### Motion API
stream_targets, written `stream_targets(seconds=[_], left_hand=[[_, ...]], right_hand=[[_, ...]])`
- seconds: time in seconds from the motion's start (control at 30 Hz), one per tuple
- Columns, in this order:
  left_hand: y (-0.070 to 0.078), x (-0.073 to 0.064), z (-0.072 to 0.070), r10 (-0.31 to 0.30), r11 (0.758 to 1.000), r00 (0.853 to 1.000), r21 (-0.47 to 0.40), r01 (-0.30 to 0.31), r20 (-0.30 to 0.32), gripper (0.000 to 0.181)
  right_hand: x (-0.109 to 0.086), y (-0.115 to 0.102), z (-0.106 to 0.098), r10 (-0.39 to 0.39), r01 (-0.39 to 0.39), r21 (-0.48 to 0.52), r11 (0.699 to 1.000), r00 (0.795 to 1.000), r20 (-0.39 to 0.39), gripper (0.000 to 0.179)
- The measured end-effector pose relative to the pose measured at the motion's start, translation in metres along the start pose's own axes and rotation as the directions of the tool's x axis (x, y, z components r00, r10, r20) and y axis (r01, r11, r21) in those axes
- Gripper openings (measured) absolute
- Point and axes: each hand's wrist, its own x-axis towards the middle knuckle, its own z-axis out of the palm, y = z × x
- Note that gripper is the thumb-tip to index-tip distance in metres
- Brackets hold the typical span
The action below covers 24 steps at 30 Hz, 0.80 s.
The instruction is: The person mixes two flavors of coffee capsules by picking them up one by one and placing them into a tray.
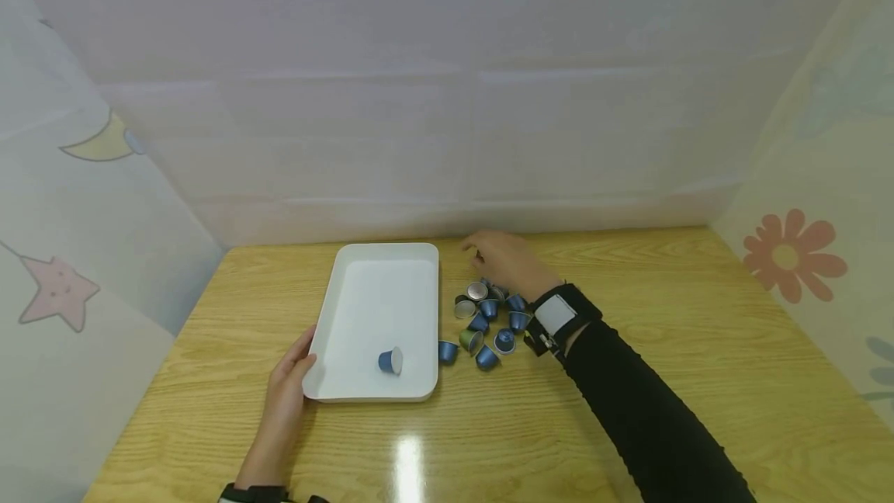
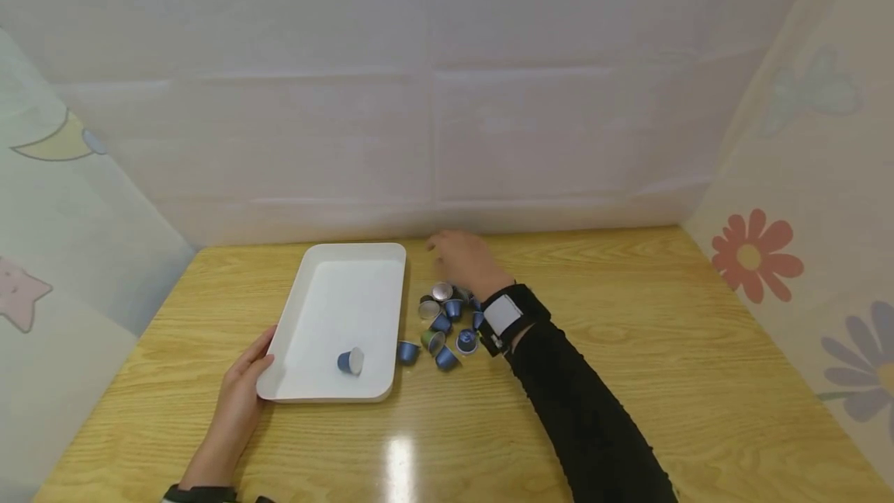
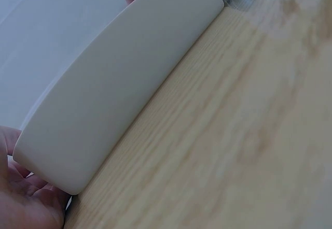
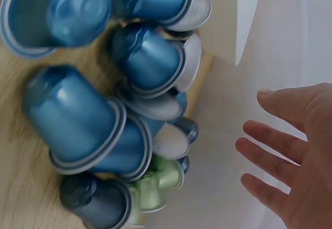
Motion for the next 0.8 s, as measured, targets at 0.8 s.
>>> stream_targets(seconds=[0.8], left_hand=[[-0.002,0.002,0.002,-0.014,1.000,1.000,-0.014,0.013,-0.024,0.049]], right_hand=[[-0.001,0.061,-0.001,0.085,-0.085,-0.085,0.993,0.996,-0.002,0.031]])
